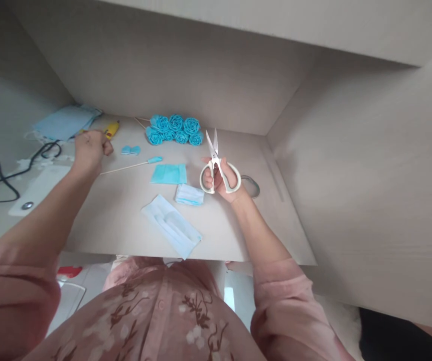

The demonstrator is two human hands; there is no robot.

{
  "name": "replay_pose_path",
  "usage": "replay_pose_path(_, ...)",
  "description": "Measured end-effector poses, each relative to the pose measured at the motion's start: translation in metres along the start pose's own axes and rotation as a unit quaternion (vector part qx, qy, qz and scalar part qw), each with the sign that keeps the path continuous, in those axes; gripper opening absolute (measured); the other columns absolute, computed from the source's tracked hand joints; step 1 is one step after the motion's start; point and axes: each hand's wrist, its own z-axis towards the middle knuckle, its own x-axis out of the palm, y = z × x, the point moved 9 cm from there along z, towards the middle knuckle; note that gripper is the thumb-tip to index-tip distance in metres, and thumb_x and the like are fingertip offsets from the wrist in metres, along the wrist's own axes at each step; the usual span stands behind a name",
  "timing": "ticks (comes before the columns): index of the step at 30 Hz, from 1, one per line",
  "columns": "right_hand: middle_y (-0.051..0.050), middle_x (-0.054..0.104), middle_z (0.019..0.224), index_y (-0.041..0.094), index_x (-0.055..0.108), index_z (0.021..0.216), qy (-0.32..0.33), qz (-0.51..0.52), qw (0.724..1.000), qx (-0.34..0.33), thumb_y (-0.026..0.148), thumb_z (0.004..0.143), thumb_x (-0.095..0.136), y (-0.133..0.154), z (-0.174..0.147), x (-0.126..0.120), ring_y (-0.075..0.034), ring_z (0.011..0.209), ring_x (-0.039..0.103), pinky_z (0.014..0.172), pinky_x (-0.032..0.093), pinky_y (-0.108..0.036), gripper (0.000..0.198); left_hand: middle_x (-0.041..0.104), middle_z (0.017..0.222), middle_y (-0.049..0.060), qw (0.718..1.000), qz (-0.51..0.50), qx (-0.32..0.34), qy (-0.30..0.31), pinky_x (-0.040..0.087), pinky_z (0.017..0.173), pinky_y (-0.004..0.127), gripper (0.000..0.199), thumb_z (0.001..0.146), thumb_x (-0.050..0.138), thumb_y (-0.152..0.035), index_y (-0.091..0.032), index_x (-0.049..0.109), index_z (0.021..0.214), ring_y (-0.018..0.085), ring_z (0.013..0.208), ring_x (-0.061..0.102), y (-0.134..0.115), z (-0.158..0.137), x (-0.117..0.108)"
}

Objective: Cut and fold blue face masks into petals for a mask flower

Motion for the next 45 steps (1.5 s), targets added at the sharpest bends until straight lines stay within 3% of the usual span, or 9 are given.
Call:
replay_pose_path(3,0.005,0.052,0.059,0.021,0.065,0.098,0.032,-0.002,0.999,0.007,0.080,0.074,0.061,-0.006,-0.005,0.005,-0.011,0.048,0.043,0.045,0.036,-0.026,0.064,0.050,0.048,0.000,0.999,-0.005,-0.015,-0.036,0.041,0.068,0.038,0.063,0.078,0.055,-0.082,-0.025,0.044,0.054,0.018,0.068,0.060,0.016,0.004,0.007)
replay_pose_path(6,0.005,0.053,0.061,0.021,0.066,0.099,0.084,0.005,0.996,0.002,0.079,0.068,0.068,-0.010,-0.010,0.009,-0.012,0.050,0.047,0.046,0.037,-0.025,0.066,0.040,0.040,-0.004,0.996,-0.013,-0.023,-0.082,0.035,0.061,0.036,0.065,0.081,0.056,-0.078,-0.023,0.039,0.050,0.009,0.047,0.039,0.026,0.010,0.014)
replay_pose_path(9,0.004,0.055,0.063,0.020,0.066,0.102,0.110,0.019,0.994,0.000,0.077,0.067,0.071,-0.014,-0.013,0.009,-0.012,0.051,0.049,0.045,0.038,-0.025,0.067,0.046,0.046,-0.006,0.995,-0.076,-0.064,-0.026,0.036,0.060,0.033,0.057,0.075,0.069,-0.073,-0.021,0.051,0.060,0.009,0.049,0.043,0.033,0.014,0.040)
replay_pose_path(13,0.004,0.056,0.063,0.020,0.066,0.102,0.110,0.034,0.993,-0.010,0.075,0.067,0.072,-0.015,-0.012,0.008,-0.012,0.051,0.049,0.047,0.039,-0.026,0.066,0.054,0.059,-0.005,0.971,-0.184,-0.152,0.027,0.042,0.062,0.026,0.039,0.066,0.087,-0.045,-0.018,0.059,0.073,0.009,0.057,0.052,0.036,0.007,0.066)
replay_pose_path(19,0.003,0.056,0.066,0.020,0.066,0.106,0.113,0.042,0.993,-0.011,0.072,0.076,0.067,-0.015,-0.014,0.010,-0.013,0.055,0.047,0.050,0.034,-0.028,0.060,0.062,0.068,0.000,0.946,-0.222,-0.236,0.014,0.049,0.067,0.024,0.016,0.086,0.068,-0.022,-0.014,0.061,0.075,0.009,0.060,0.059,0.042,-0.002,0.077)
replay_pose_path(26,0.002,0.053,0.065,0.019,0.065,0.108,0.077,0.026,0.997,0.000,0.075,0.070,0.069,-0.021,-0.013,0.005,-0.013,0.055,0.042,0.050,0.031,-0.029,0.068,0.063,0.065,0.002,0.949,-0.207,-0.238,-0.004,0.051,0.067,0.027,0.015,0.091,0.060,-0.024,-0.014,0.060,0.080,0.012,0.058,0.061,0.047,0.000,0.081)
replay_pose_path(31,0.003,0.051,0.065,0.020,0.064,0.104,0.067,0.014,0.998,-0.002,0.073,0.078,0.061,-0.023,-0.012,0.002,-0.013,0.054,0.043,0.050,0.035,-0.029,0.059,0.060,0.063,-0.001,0.950,-0.205,-0.237,-0.004,0.048,0.062,0.024,0.028,0.089,0.066,-0.040,-0.015,0.059,0.078,0.011,0.057,0.058,0.052,0.004,0.076)
replay_pose_path(37,0.004,0.055,0.065,0.018,0.066,0.106,0.094,0.053,0.994,0.000,0.075,0.067,0.072,-0.025,-0.009,0.002,-0.011,0.053,0.046,0.048,0.039,-0.026,0.069,0.065,0.066,0.000,0.947,-0.204,-0.248,-0.012,0.048,0.066,0.022,0.015,0.081,0.074,-0.016,-0.013,0.062,0.074,0.009,0.059,0.060,0.052,0.001,0.066)
replay_pose_path(45,0.003,0.055,0.065,0.018,0.065,0.106,0.135,0.042,0.990,-0.003,0.077,0.072,0.067,-0.024,-0.013,0.010,-0.011,0.052,0.046,0.047,0.039,-0.027,0.068,0.056,0.052,-0.002,0.955,-0.196,-0.220,0.027,0.042,0.061,0.024,0.031,0.092,0.064,-0.039,-0.016,0.059,0.072,0.011,0.051,0.053,0.033,-0.008,0.080)
